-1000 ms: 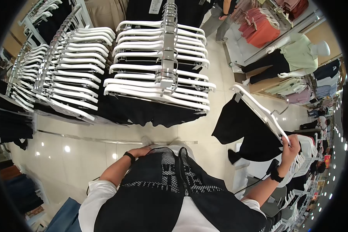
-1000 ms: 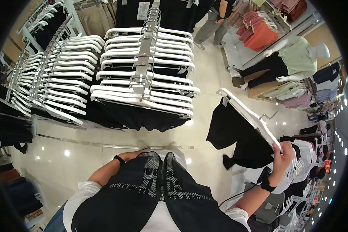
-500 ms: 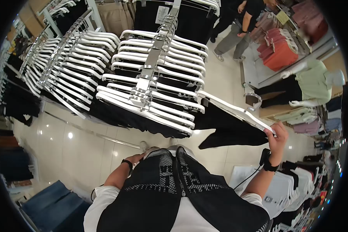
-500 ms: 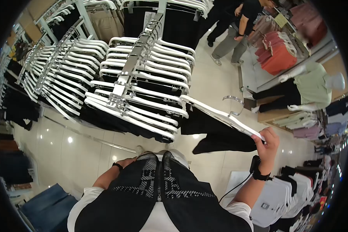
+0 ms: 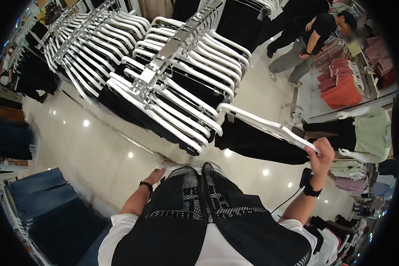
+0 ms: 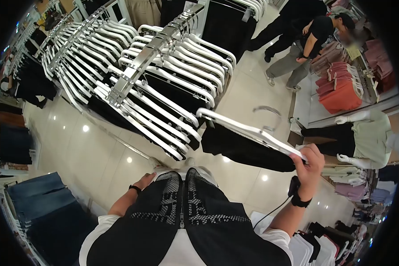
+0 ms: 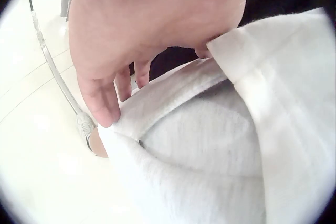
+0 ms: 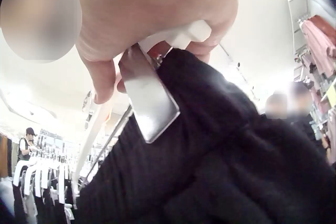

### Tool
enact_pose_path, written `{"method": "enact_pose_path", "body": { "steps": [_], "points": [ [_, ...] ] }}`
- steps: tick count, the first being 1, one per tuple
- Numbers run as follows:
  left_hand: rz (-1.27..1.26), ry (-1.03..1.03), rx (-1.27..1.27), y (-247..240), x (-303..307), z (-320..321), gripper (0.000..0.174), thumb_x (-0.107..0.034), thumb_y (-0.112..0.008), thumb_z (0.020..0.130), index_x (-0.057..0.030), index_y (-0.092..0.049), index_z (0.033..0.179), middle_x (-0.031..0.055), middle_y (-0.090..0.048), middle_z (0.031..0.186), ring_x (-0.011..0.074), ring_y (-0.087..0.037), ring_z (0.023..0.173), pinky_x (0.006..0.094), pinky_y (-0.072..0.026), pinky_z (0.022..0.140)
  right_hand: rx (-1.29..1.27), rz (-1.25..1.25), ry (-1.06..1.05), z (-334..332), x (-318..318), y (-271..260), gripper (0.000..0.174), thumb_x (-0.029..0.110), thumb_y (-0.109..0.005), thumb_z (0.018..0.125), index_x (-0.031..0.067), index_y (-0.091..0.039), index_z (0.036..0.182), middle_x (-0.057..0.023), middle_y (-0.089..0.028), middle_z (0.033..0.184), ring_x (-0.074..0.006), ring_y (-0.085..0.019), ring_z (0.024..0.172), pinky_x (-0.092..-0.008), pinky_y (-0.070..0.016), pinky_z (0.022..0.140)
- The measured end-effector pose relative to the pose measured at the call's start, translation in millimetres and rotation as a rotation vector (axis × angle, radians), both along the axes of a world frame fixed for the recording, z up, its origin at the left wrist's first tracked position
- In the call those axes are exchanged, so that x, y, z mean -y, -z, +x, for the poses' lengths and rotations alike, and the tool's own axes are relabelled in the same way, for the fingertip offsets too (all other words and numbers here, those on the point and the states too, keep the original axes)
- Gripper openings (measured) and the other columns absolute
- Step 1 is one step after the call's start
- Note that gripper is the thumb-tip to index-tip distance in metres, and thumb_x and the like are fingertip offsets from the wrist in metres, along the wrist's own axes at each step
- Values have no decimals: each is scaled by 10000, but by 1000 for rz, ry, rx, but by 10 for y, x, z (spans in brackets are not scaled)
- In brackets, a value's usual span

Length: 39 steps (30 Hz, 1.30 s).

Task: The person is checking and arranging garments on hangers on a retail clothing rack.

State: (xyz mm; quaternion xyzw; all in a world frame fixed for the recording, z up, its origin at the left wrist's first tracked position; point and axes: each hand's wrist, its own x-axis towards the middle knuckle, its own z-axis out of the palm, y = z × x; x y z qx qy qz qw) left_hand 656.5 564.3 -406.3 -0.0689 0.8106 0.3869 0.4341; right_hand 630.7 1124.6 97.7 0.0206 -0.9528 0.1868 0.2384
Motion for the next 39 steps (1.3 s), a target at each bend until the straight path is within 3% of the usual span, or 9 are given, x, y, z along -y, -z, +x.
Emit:
{"method": "enact_pose_path", "body": {
  "steps": [6,17,22,24,27,29,32,36,39],
  "points": [
    [-95,-100,186,-345,-214,-20,926,-702,-502,855,102,-524,1314,278,-590,1287,355,-545,1244,375,-388,1069,-52,-35,-101,-391,282,394,214,117,-818,729,19,-628,734,-82,-547,675,-232,-533,547,-324,-393,506],
    [-69,-347,196,-224,-80,432,915,-693,-523,848,125,-562,1257,274,-623,1233,335,-582,1199,364,-411,1039,-181,-191,-213,-1447,1564,664,196,161,-778,813,32,-636,774,-98,-566,719,-277,-532,551,-339,-432,524],
    [14,-418,104,-298,13,772,858,-657,-513,886,136,-594,1204,283,-629,1218,337,-592,1183,367,-421,1027,111,19,-340,-1757,1990,809,215,225,-641,924,33,-551,889,-136,-571,856,-378,-581,758,-446,-462,628],
    [17,-330,-52,337,199,1122,859,-682,-487,887,117,-623,1173,302,-644,1173,375,-596,1176,387,-423,1026,220,13,-339,-1788,2054,878,231,229,-625,933,27,-528,876,-145,-559,850,-390,-573,778,-461,-458,653],
    [-33,-275,-8,389,394,1176,784,-617,-508,890,103,-626,1178,309,-641,1172,404,-598,1164,408,-437,1017,326,-11,-301,-1768,2081,857,205,218,-610,943,22,-554,917,-167,-570,889,-396,-575,815,-444,-468,702],
    [-80,-214,-70,880,669,1391,676,-540,-515,901,71,-646,1161,310,-647,1151,425,-609,1130,430,-451,1001,309,-98,-327,-1750,2042,876,185,199,-604,946,17,-571,958,-172,-582,910,-377,-587,830,-418,-474,720],
    [-81,303,-164,613,1005,1275,503,-394,-497,891,11,-674,1130,330,-643,1114,456,-615,1074,459,-468,970,225,-226,-285,-1648,2114,799,180,177,-595,950,6,-583,1006,-172,-593,925,-329,-596,844,-382,-474,754],
    [-145,210,-218,732,1351,1301,391,-284,-461,877,4,-690,1009,301,-659,1065,446,-621,1019,471,-476,939,-53,-212,-75,-1313,2487,571,164,154,-574,958,-10,-559,966,-133,-567,870,-257,-564,813,-352,-452,758],
    [-153,28,-205,783,1713,1263,382,-256,-435,884,38,-676,926,258,-677,1039,435,-623,986,465,-479,931,-272,-321,-118,-984,2826,735,182,185,-523,996,7,-520,958,-64,-516,849,-161,-495,772,-292,-409,708]
  ]
}}
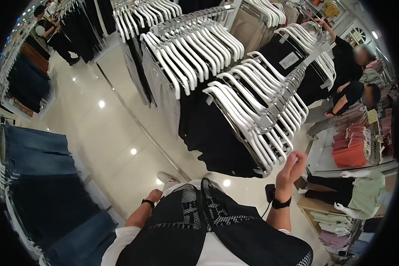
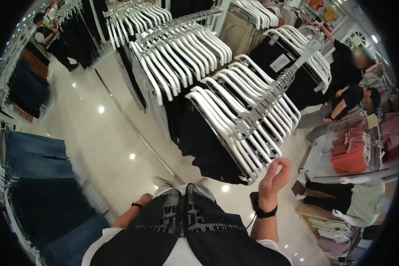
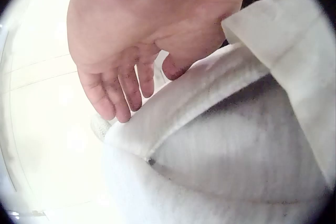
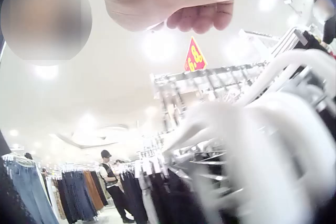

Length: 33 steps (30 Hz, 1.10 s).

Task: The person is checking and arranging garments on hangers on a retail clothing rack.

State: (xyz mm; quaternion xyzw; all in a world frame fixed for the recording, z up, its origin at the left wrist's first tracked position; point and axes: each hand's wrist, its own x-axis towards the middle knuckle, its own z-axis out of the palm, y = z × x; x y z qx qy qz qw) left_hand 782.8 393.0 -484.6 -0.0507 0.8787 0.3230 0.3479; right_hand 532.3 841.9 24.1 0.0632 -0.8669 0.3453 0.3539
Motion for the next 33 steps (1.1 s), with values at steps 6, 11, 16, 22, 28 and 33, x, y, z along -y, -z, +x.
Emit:
{"method": "enact_pose_path", "body": {
  "steps": [6,11,16,22,28,33],
  "points": [
    [3,178,-194,161,1007,-289,148,-177,-599,812,-45,-661,835,201,-685,893,384,-647,912,473,-519,824,-5,-3,-291,140,1123,211,204,197,-601,938,0,-557,968,-92,-521,778,-206,-493,646,-321,-400,596],
    [354,-632,227,131,1614,-607,188,-214,-641,828,-50,-627,919,126,-683,892,286,-662,787,408,-531,692,172,-13,-390,12,1798,303,227,141,-652,900,8,-585,1072,-77,-532,771,-193,-515,650,-311,-415,595],
    [706,-1199,293,-928,1468,-972,319,-282,-538,928,-60,-610,1146,90,-662,1016,202,-653,809,342,-508,691,250,108,-556,-267,2548,326,286,60,-699,840,17,-604,1107,-60,-550,708,-207,-533,622,-321,-442,571],
    [600,-1096,276,-689,1602,-786,350,-316,-549,925,-49,-616,1141,85,-675,984,196,-652,828,328,-496,681,311,142,-677,-776,3303,534,311,74,-717,825,14,-603,1109,-65,-552,702,-221,-533,623,-343,-441,587],
    [224,-716,269,-170,2338,-261,256,-266,-593,909,-67,-639,1064,79,-693,990,233,-665,823,360,-520,698,311,121,-718,-1587,4128,660,337,92,-716,828,17,-591,1131,-91,-564,733,-242,-556,645,-363,-448,598],
    [-220,216,110,-222,3313,-303,314,-283,-524,881,-15,-685,861,192,-695,994,384,-659,874,453,-538,765,373,29,-708,-2226,4693,666,349,87,-710,831,25,-585,1151,-94,-562,769,-239,-555,651,-360,-453,605]
  ]
}}
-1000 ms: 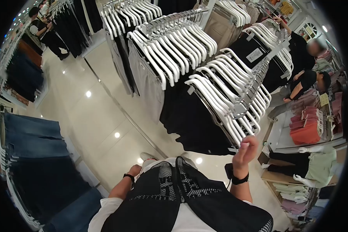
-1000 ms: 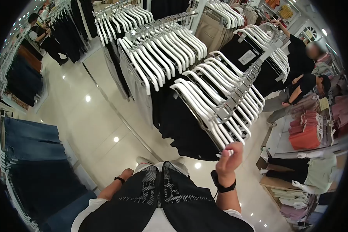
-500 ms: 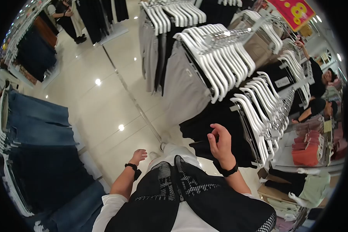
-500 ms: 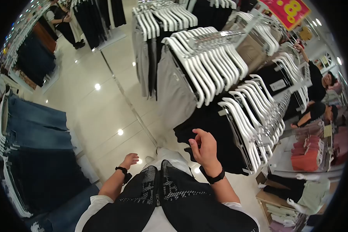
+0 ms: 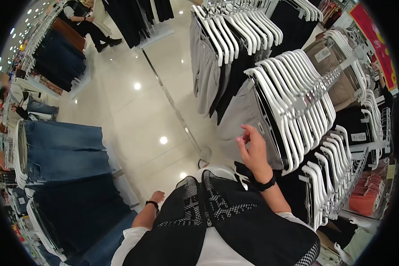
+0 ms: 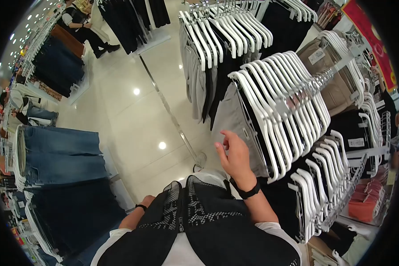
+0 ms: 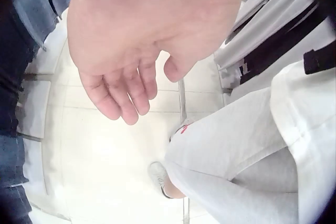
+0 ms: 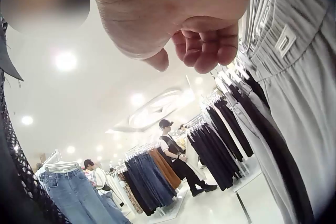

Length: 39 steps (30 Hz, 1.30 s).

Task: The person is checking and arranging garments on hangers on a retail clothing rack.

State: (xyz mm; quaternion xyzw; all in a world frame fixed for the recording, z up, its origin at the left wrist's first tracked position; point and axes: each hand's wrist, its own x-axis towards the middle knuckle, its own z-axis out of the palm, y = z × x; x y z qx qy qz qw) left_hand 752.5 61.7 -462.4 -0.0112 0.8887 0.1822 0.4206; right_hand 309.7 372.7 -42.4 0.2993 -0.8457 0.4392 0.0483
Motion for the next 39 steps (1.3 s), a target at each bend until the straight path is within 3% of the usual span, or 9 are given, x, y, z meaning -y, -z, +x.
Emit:
{"method": "enact_pose_path", "body": {
  "steps": [1,3,5,7,17,22,30,34,39],
  "points": [
    [-140,-50,-12,-85,93,-123,98,-203,-615,858,-116,-651,887,23,-684,920,235,-667,940,379,-543,767,13,-2,-7,-107,71,14,352,85,-709,831,27,-583,1155,-93,-561,773,-238,-553,652,-358,-453,606],
    [-139,388,-152,614,511,-206,152,-208,-585,884,-83,-660,929,36,-699,913,214,-675,895,382,-544,747,21,14,-14,-317,206,20,357,82,-705,836,22,-579,1164,-90,-554,772,-238,-549,654,-355,-456,609],
    [287,-1026,99,314,667,-726,163,-160,-556,927,-25,-638,888,102,-653,804,224,-620,699,371,-517,644,29,15,-10,-491,327,43,362,77,-701,839,17,-574,1173,-90,-549,778,-236,-547,661,-352,-458,610],
    [381,-1488,-12,-286,543,-1452,313,-249,-527,907,-1,-677,1026,163,-718,929,253,-684,873,394,-530,772,34,8,19,-643,416,42,368,71,-697,842,12,-567,1181,-93,-547,792,-233,-548,674,-350,-459,610],
    [271,-777,-185,-412,1066,-3448,382,-309,-568,910,3,-662,1111,227,-700,1048,354,-668,1020,393,-511,904,61,-102,208,-1200,1069,-240,335,17,-649,852,-6,-561,1174,-115,-555,878,-219,-562,784,-328,-463,739],
    [469,-924,-119,-59,2205,-4096,341,-252,-577,899,18,-658,1092,170,-716,934,250,-686,871,346,-539,791,-163,-257,421,-1686,1682,-578,326,-10,-615,829,-20,-575,1152,-120,-584,972,-230,-549,889,-335,-439,819],
    [777,-816,322,596,4572,-5228,209,-163,-546,890,-40,-597,1051,108,-642,893,173,-600,713,318,-494,591,-266,481,899,-2596,2385,-453,440,216,-544,966,74,-539,1382,-146,-508,1433,-333,-413,1360,-476,-245,1144],
    [758,-659,774,437,5115,-6005,60,-129,-495,896,-108,-493,840,36,-457,795,159,-529,707,295,-443,533,-208,620,975,-2759,2455,-443,472,243,-536,980,83,-495,1422,-139,-479,1464,-328,-379,1394,-483,-218,1165],
    [443,-906,315,-390,4521,-6997,247,-201,-538,915,-13,-586,1069,122,-664,908,178,-624,761,304,-472,557,-139,666,1069,-2981,2486,-450,517,154,-580,926,83,-482,1428,-140,-460,1479,-335,-365,1403,-484,-215,1172]
  ]
}}
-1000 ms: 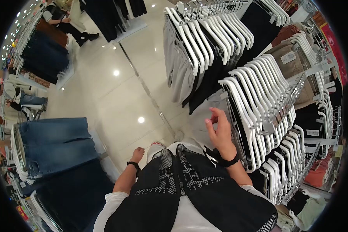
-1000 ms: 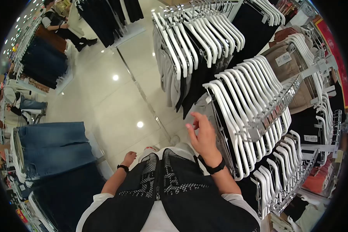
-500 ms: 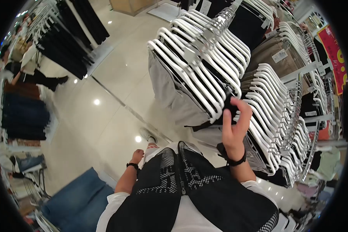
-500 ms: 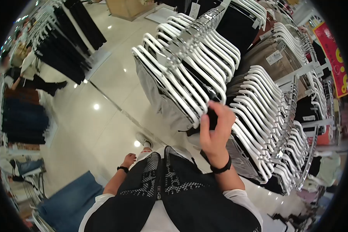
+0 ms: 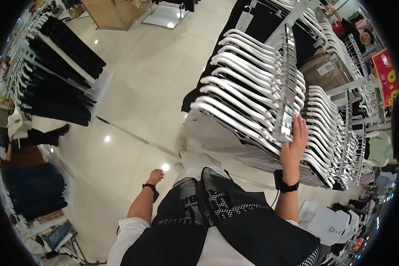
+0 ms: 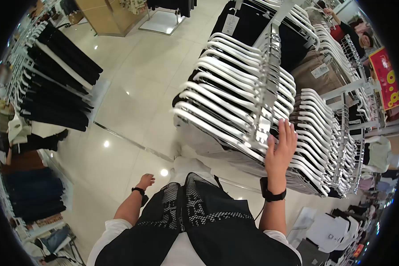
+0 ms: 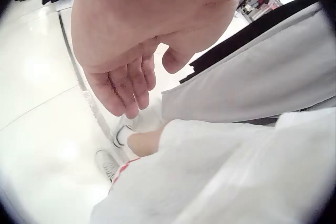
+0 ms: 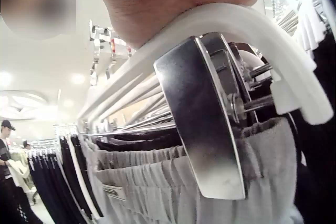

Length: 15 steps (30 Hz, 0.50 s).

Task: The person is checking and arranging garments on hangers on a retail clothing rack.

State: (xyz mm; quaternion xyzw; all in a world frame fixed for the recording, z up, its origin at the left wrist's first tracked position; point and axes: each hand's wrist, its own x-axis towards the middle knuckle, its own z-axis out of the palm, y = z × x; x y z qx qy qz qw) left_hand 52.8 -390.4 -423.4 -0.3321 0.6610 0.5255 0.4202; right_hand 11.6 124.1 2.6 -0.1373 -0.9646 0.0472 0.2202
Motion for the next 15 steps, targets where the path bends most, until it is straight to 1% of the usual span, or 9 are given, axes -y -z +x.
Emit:
{"method": "enact_pose_path", "body": {
  "steps": [1,3,4,5,7,8,11,13,15],
  "points": [
    [23,47,-23,82,-23,-161,307,-222,-543,917,8,-583,1116,144,-683,922,190,-640,774,305,-486,574,-23,9,28,-50,14,11,489,139,-592,915,79,-521,1395,-131,-493,1451,-327,-394,1384,-471,-245,1154],
    [96,157,-93,142,-128,-474,310,-246,-537,926,3,-607,1097,123,-683,931,218,-646,812,330,-522,672,-108,55,6,-95,-153,150,435,126,-585,906,72,-575,1337,-118,-564,1379,-318,-453,1337,-453,-287,1118],
    [54,428,-250,265,-103,-651,317,-261,-543,929,-5,-623,1098,128,-691,961,243,-653,847,346,-524,731,-120,97,41,-163,-153,133,400,137,-595,879,63,-621,1272,-111,-620,1302,-310,-513,1280,-432,-315,1084],
    [21,705,-404,454,-40,-791,326,-276,-548,932,-12,-639,1099,132,-699,992,268,-660,883,362,-527,790,-116,105,48,-188,-173,125,447,154,-624,845,-11,-590,1259,-194,-585,1321,-354,-527,1239,-436,-343,1068],
    [209,723,-199,712,88,-1221,359,-320,-557,931,-29,-662,1112,156,-699,1064,310,-660,967,385,-512,855,-189,45,127,-336,-63,119,400,176,-636,821,26,-636,1191,-121,-637,1268,-303,-544,1254,-414,-317,1082],
    [449,605,-94,705,279,-1484,402,-360,-561,927,-28,-656,1134,198,-692,1075,347,-657,1003,399,-510,865,-184,78,133,-338,-113,164,383,171,-636,816,15,-636,1167,-119,-643,1257,-303,-548,1254,-419,-324,1083],
    [80,1222,-542,61,504,-2404,350,-307,-570,923,-10,-676,1076,194,-712,1018,350,-659,1022,390,-508,871,-123,-26,306,-328,-227,311,377,118,-640,828,7,-642,1188,-144,-636,1269,-329,-551,1263,-427,-352,1087],
    [-56,1023,-426,277,842,-2996,313,-270,-558,926,3,-682,1012,186,-715,954,307,-684,907,378,-529,801,-182,97,238,-411,-223,319,384,110,-632,850,-8,-636,1216,-175,-624,1293,-362,-550,1265,-439,-376,1086],
    [-168,853,-275,20,983,-3692,308,-255,-534,933,18,-664,990,163,-703,881,240,-673,767,358,-536,703,-294,65,286,-482,-87,310,406,136,-631,869,-4,-620,1250,-199,-595,1331,-358,-532,1283,-438,-367,1102]
  ]
}}
